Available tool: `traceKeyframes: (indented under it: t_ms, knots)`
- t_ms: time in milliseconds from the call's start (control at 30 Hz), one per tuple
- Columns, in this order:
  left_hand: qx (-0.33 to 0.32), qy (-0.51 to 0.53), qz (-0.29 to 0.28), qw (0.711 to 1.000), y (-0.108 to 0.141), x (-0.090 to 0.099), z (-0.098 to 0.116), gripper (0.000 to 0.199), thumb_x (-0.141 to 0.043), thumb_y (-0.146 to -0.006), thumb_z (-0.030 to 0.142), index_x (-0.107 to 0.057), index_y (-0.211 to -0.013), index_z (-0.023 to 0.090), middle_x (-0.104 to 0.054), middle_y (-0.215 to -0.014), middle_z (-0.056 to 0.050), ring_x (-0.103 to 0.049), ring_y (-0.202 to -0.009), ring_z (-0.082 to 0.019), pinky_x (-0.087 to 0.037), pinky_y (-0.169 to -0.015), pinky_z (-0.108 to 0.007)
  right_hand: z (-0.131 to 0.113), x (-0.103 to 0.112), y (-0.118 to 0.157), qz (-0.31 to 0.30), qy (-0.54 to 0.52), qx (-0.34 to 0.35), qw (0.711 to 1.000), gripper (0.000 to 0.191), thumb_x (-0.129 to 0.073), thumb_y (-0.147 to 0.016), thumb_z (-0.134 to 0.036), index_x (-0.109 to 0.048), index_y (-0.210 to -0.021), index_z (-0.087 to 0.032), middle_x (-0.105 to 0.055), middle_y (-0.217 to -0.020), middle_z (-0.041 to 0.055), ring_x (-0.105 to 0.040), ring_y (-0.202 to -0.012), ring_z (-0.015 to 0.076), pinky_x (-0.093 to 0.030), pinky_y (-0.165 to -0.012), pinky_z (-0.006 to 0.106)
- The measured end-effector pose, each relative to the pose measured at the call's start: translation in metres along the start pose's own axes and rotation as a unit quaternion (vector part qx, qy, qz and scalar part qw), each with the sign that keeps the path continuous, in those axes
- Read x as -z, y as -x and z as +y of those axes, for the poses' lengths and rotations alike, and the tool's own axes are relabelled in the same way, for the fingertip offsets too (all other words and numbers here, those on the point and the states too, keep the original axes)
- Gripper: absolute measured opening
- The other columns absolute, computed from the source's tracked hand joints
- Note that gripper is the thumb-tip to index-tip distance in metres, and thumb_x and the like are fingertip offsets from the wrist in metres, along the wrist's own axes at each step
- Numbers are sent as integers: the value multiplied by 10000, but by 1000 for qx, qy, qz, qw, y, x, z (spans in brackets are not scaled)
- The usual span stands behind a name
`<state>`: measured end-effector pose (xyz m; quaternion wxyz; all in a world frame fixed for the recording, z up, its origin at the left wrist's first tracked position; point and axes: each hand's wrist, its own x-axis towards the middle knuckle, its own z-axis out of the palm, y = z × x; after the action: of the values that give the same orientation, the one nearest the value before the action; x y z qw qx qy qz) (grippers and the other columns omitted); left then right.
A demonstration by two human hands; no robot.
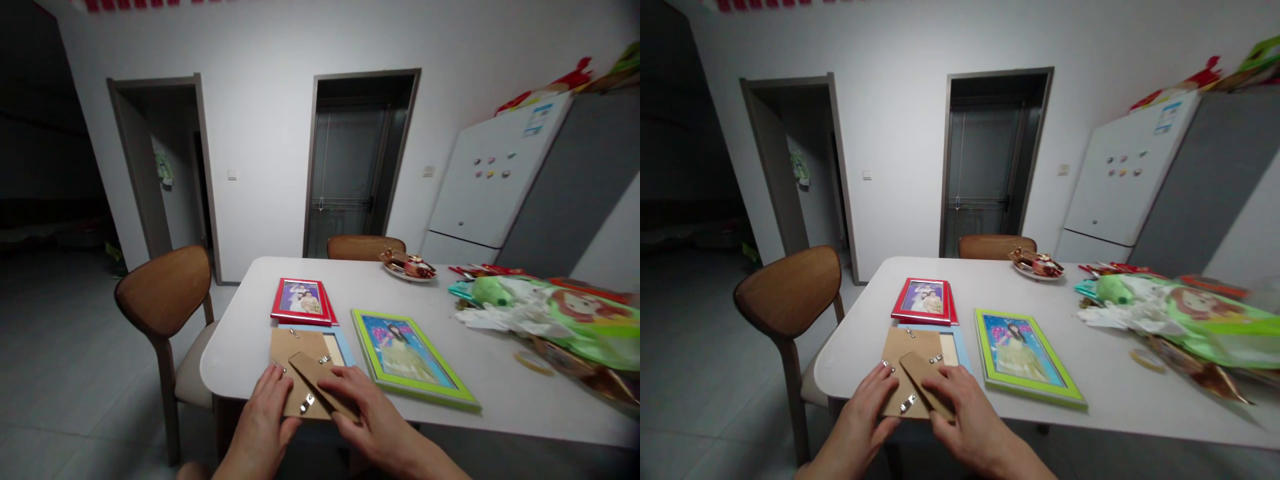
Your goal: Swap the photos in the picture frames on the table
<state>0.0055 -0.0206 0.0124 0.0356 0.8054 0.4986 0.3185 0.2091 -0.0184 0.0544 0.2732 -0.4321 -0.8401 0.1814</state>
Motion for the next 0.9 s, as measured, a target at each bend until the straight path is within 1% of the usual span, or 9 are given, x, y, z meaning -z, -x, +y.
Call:
traceKeyframes:
  t_ms: [67, 133, 233, 333, 433, 567, 700, 833, 900]
  knots:
    - [14, 8, -70, 997, -6, -6, 11, 470, -601, -618, 95, -505, -1077, 104, -469, -1220, -166, -387, -1160, -254, -361, -950, -413, 11, 5, 8, -11, 14, -26, 1000, 396, -478, -657, -181, -561, -1042, -223, -502, -1103, 86, -439, -1029, 221, -327, -899, 382]
    - [34, 5, -124, 992, -12, -9, 19, 486, -623, -621, 124, -497, -1090, 92, -445, -1239, -174, -361, -1177, -260, -323, -972, -423, 21, 6, 13, -13, 25, -43, 999, 387, -474, -662, -190, -569, -1037, -210, -508, -1098, 91, -443, -1030, 221, -329, -903, 378]
    - [57, 2, -164, 985, -20, -8, 25, 427, -611, -659, 187, -513, -1072, 146, -435, -1258, -137, -346, -1188, -258, -262, -987, -470, 32, 2, 14, 5, 47, -56, 997, 392, -468, -653, -187, -574, -1031, -182, -509, -1094, 104, -440, -1035, 221, -324, -909, 374]
    - [64, 7, -177, 982, -23, -5, 27, 348, -566, -704, 205, -528, -1048, 168, -423, -1273, -114, -337, -1196, -242, -232, -993, -478, 37, -3, 13, 21, 62, -60, 996, 403, -460, -638, -167, -577, -1023, -174, -509, -1089, 109, -445, -1023, 215, -326, -904, 368]
    - [67, 8, -181, 981, -21, -2, 25, 347, -541, -719, 193, -520, -1063, 154, -425, -1271, -119, -340, -1195, -232, -222, -999, -465, 35, -4, 13, 18, 67, -59, 996, 407, -459, -631, -165, -580, -1019, -185, -510, -1093, 103, -446, -1019, 214, -325, -901, 367]
    - [61, 15, -189, 980, -18, -1, 25, 365, -539, -717, 194, -511, -1078, 148, -428, -1268, -120, -348, -1189, -237, -237, -995, -460, 26, 3, 15, 13, 74, -73, 995, 397, -465, -644, -196, -582, -1023, -198, -520, -1084, 92, -453, -1010, 216, -323, -896, 368]
    - [56, 15, -186, 981, -16, -2, 27, 396, -532, -719, 199, -487, -1107, 138, -388, -1295, -130, -323, -1204, -235, -243, -997, -445, 20, 8, 16, 6, 90, -81, 993, 384, -464, -649, -209, -590, -1012, -200, -526, -1077, 89, -467, -982, 211, -330, -881, 353]
    - [47, 14, -181, 982, -14, -3, 26, 364, -496, -749, 214, -486, -1105, 141, -387, -1296, -129, -314, -1210, -222, -245, -997, -434, 23, 2, 15, 6, 109, -88, 990, 378, -468, -638, -204, -595, -994, -202, -536, -1042, 90, -477, -947, 212, -342, -852, 343]
    - [41, 12, -188, 981, -13, -3, 26, 380, -511, -746, 253, -480, -1111, 152, -391, -1294, -125, -317, -1207, -224, -234, -997, -447, 27, -3, 15, 7, 117, -83, 990, 386, -464, -629, -186, -596, -991, -201, -540, -1021, 89, -473, -934, 213, -345, -838, 345]
